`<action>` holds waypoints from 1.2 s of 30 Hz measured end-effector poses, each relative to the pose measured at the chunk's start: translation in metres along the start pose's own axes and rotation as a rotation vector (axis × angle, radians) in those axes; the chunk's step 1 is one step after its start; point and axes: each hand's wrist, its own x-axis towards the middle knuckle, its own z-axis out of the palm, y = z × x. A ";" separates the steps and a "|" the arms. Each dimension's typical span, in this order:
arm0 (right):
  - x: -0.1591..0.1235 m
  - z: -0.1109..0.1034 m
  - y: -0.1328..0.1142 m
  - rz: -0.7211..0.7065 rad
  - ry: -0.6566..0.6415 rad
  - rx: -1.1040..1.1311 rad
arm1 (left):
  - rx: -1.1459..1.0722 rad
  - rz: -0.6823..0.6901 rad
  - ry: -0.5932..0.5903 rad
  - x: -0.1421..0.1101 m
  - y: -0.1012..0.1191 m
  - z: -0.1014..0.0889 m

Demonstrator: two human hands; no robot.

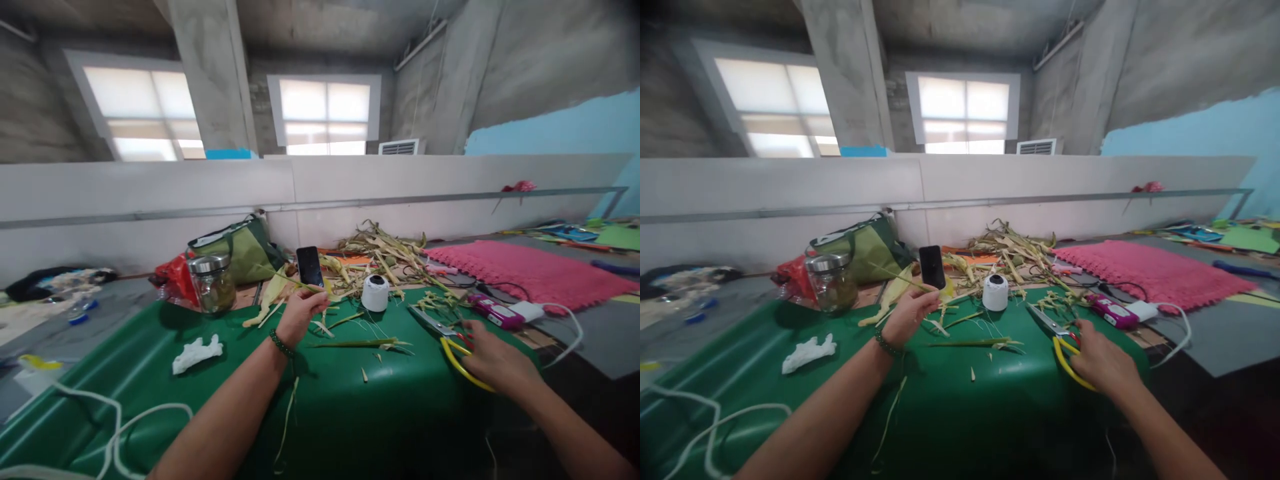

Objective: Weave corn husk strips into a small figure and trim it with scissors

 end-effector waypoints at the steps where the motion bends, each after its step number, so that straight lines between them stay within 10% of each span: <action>1: -0.004 0.000 0.009 0.021 0.022 0.058 | -0.025 0.010 0.015 0.000 0.000 0.001; 7: -0.051 0.004 0.018 -0.018 0.311 0.633 | -0.179 0.053 0.029 -0.006 0.001 0.007; 16: -0.090 -0.005 -0.059 -0.515 -0.249 1.205 | -0.249 0.122 0.021 -0.018 0.006 0.014; 20: -0.088 -0.001 -0.072 -0.447 -0.336 1.315 | -0.248 0.152 0.034 -0.017 0.007 0.013; 24: -0.084 0.003 -0.084 -0.332 -0.197 1.351 | -0.247 0.168 0.048 -0.016 0.007 0.012; 36: -0.081 -0.019 -0.092 -0.623 -0.112 0.842 | -0.188 0.234 0.090 -0.015 0.012 0.009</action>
